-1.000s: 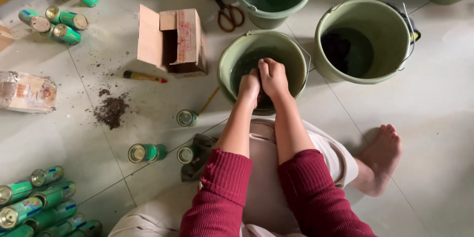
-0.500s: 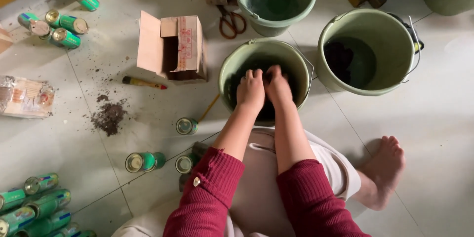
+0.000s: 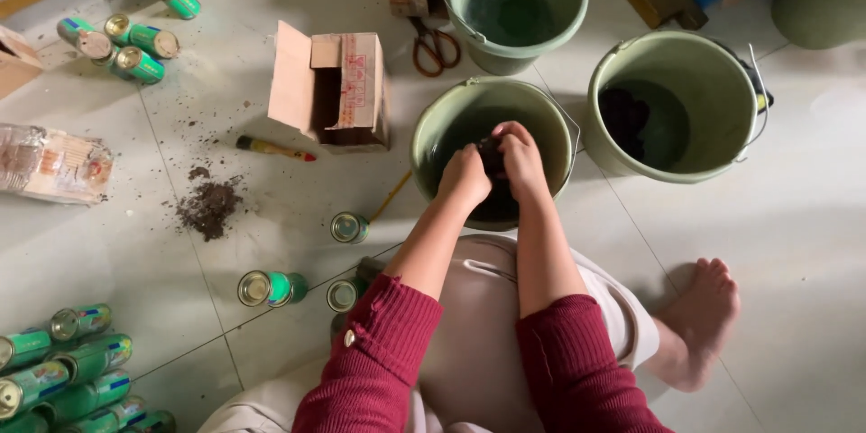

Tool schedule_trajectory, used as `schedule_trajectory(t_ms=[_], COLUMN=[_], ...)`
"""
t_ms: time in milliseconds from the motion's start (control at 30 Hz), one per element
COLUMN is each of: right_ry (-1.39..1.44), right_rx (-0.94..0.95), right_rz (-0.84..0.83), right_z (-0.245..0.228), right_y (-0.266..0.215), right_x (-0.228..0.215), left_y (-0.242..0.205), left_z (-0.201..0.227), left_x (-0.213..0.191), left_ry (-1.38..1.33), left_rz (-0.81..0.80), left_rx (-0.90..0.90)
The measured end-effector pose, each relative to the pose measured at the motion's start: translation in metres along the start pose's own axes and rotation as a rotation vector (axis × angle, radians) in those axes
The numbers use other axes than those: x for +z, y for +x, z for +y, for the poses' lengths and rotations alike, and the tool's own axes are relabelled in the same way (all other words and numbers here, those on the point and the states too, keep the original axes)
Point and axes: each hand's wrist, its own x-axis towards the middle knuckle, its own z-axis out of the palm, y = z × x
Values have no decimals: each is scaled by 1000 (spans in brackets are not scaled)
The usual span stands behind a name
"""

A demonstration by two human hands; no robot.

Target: The person sits on the floor and cleans green metal cans. They retrieve cans from a cardboard box, wipe them with a cloth, and use a pencil to clean the inside rim. The cleaned cans are placed into a large stack on the floor.

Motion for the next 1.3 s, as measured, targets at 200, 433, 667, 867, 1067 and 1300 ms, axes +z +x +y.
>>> schedule_trajectory(t_ms=[200, 433, 667, 867, 1067, 1300], right_ry=[47, 58, -196, -536, -635, -330], right_rx=[261, 344, 126, -36, -172, -407], right_rz=[-93, -252, -108, -135, -224, -225], right_z=[-33, -29, -3, -2, -28, -14], right_y=[-29, -29, 5, 1, -27, -19], right_x=[-2, 0, -4, -7, -3, -11], left_y=[16, -32, -3, -8, 2, -38], left_z=[-1, 19, 8, 14, 8, 46], left_x=[7, -29, 4, 3, -6, -53], left_ry=[-311, -295, 247, 152, 375, 305], left_rz=[271, -2, 150, 37, -40, -241], left_rx=[32, 167, 171, -15, -50, -76])
